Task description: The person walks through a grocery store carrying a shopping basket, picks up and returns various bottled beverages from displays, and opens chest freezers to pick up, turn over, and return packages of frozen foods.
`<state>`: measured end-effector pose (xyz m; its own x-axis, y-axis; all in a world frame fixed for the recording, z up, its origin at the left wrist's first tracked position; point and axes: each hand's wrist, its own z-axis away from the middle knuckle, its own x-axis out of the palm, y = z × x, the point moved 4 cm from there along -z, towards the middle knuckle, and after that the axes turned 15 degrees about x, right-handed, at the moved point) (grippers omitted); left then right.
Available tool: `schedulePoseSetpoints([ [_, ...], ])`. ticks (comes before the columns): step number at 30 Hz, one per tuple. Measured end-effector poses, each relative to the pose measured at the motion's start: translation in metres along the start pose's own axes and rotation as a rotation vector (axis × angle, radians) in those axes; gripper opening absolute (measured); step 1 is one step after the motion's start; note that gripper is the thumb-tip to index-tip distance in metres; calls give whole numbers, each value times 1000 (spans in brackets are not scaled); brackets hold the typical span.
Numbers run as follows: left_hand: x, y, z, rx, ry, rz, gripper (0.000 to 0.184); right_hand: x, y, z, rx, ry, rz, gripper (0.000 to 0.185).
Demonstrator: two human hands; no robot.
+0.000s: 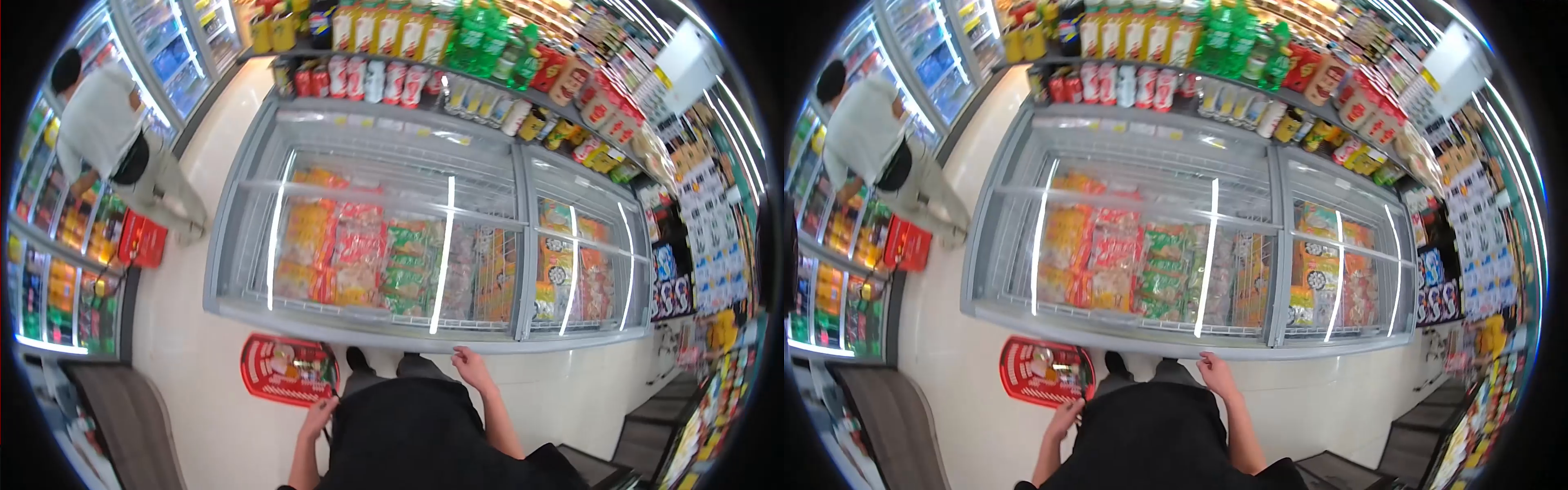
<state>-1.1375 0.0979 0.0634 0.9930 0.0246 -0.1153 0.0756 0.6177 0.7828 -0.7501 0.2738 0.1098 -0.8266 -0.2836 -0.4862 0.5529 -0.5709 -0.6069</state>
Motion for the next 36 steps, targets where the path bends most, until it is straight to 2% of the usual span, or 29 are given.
schedulePoseSetpoints([
  [2, 3, 6, -2, -121, 22, 156, 45, -14, -12, -1, -4, 65, 14, 34],
  [4, 4, -1, -14, -153, 5, 133, 46, -28, -25, -9, -16, 92, -3, 34],
  [6, 4, -2, -26, -198, -108, 2, 47, -46, -40, -21, -39, 86, -39, 31],
  [8, 4, 17, -38, -192, -101, -98, 44, -69, -58, -44, -96, 109, -51, 30],
  [10, -3, 65, -55, 67, 108, -454, 40, -93, -82, -70, -155, 129, -75, 28],
  [11, 2, 93, -64, 251, 332, -347, 32, -111, -100, -82, -175, 121, -133, 27],
  [13, 22, 170, -89, 426, 446, -302, 24, -147, -137, -112, -226, 116, -217, 26],
  [15, 46, 229, -133, 609, 389, -214, 20, -185, -190, -145, -342, 142, -221, 26],
  [18, 83, 324, -201, 733, 249, -120, 21, -246, -285, -192, -548, 222, -232, 24],
  [19, 95, 351, -227, 763, 194, -94, 22, -266, -318, -202, -627, 349, -208, 23],
  [21, 117, 421, -256, 940, 164, -481, 29, -300, -385, -212, -673, 363, -256, 24],
  [23, 131, 470, -319, 1261, 208, -443, 34, -324, -439, -234, -729, 487, -218, 26],
  [24, 143, 530, -307, 1128, 169, -409, 37, -332, -467, -233, -766, 551, -149, 28],
  [25, 148, 571, -321, 1288, 171, -432, 39, -340, -495, -228, -801, 614, -78, 31],
  [26, 159, 618, -328, 1354, 109, -249, 43, -348, -518, -231, -800, 622, -67, 37],
  [28, 180, 692, -345, 1349, 1, -127, 48, -364, -564, -243, -795, 660, -68, 49],
  [29, 188, 715, -356, 1383, 26, -231, 49, -369, -581, -254, -785, 688, -79, 55],
  [30, 194, 731, -366, 1416, 51, -339, 51, -372, -598, -268, -776, 692, -78, 55],
  [32, 201, 751, -379, 1410, 34, -359, 52, -378, -624, -285, -855, 1019, -54, 63],
  [36, 201, 744, -394, 1410, 90, -373, 54, -383, -646, -298, -693, 945, -100, 58],
])
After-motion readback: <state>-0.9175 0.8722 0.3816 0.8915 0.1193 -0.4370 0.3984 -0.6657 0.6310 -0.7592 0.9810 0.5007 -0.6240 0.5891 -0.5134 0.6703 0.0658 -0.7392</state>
